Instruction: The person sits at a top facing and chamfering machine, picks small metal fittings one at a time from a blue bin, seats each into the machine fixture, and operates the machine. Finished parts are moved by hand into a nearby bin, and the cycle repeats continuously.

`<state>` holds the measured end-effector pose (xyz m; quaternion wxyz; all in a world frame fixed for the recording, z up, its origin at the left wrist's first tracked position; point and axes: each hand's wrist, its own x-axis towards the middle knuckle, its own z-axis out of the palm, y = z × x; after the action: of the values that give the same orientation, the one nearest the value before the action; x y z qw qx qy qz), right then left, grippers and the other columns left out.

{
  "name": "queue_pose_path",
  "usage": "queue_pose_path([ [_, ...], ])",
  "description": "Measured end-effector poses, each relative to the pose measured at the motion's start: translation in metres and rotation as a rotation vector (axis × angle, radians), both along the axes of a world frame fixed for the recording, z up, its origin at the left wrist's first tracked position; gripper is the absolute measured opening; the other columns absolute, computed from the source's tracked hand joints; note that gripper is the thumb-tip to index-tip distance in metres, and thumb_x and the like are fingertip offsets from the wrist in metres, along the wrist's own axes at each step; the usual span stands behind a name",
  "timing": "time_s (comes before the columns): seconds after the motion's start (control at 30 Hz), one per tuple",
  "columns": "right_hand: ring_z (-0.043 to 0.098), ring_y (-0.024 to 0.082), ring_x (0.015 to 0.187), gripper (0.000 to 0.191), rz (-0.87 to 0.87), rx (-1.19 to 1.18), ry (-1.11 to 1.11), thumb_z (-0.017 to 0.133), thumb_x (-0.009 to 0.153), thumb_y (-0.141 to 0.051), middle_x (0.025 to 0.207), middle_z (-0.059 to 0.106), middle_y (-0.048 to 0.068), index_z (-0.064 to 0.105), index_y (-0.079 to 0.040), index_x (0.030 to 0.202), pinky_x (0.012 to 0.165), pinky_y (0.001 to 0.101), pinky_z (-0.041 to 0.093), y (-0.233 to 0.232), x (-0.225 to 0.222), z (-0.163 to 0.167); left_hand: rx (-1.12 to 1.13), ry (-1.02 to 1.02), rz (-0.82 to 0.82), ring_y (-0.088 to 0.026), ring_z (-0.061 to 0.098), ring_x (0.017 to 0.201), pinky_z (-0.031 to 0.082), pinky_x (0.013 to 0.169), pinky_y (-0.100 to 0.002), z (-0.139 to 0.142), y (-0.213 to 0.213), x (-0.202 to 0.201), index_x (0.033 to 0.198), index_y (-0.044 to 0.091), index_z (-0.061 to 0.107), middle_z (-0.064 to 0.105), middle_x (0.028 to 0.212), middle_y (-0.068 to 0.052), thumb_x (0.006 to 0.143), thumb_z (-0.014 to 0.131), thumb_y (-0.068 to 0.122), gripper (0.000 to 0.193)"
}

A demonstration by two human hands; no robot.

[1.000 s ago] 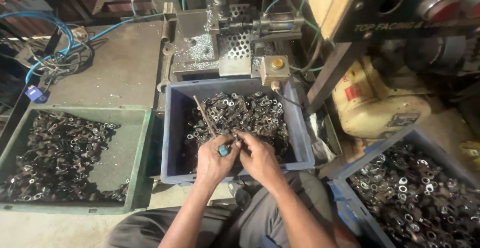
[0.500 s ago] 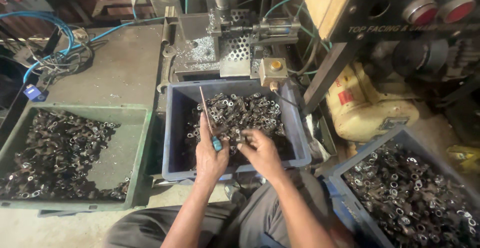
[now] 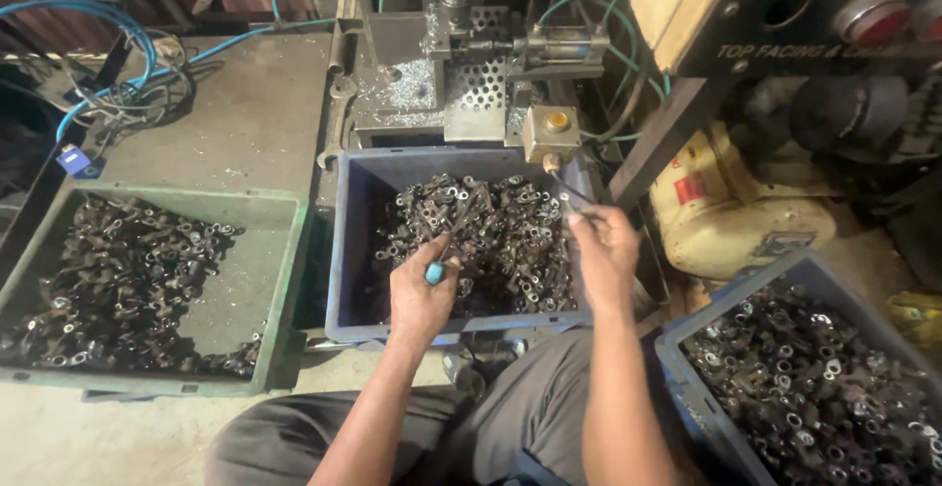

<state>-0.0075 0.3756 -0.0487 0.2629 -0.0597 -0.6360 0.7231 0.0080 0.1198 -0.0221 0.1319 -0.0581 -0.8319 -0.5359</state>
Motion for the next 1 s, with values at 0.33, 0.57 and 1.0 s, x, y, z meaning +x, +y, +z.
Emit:
queue_pose_path([
  [0.33, 0.065, 0.008, 0.084, 0.017, -0.080, -0.013, -0.008, 0.072, 0.095, -0.002, 0.095, 0.071, 0.006, 0.065, 0.001, 0.110, 0.075, 0.0214, 0.053, 0.017, 0.009, -0.023, -0.219, 0.368, -0.084, -0.029, 0.076, 0.077, 0.059, 0.069, -0.039, 0.047, -0.018, -0.072, 0.103, 0.005, 0.076, 0.076, 0.090, -0.017, 0.090, 0.073, 0.012, 0.016],
  [0.57, 0.067, 0.008, 0.080, 0.016, -0.078, 0.042, -0.097, 0.072, 0.094, -0.002, 0.093, 0.073, 0.006, 0.066, 0.002, 0.108, 0.072, 0.0211, 0.053, 0.012, 0.013, -0.011, -0.820, 0.460, 0.039, -0.040, 0.070, 0.069, 0.057, 0.065, -0.047, 0.142, -0.020, -0.172, 0.098, 0.012, 0.077, 0.071, 0.076, -0.021, 0.088, 0.073, 0.014, 0.011],
  [1.0, 0.069, 0.007, 0.085, 0.016, -0.050, 0.042, -0.068, 0.070, 0.094, -0.001, 0.098, 0.076, 0.006, 0.065, 0.003, 0.109, 0.075, 0.0199, 0.054, 0.013, 0.015, -0.012, -1.204, 0.472, -0.014, -0.037, 0.074, 0.074, 0.059, 0.066, -0.046, 0.180, 0.030, -0.205, 0.082, 0.012, 0.079, 0.074, 0.079, -0.019, 0.080, 0.069, 0.012, 0.011],
])
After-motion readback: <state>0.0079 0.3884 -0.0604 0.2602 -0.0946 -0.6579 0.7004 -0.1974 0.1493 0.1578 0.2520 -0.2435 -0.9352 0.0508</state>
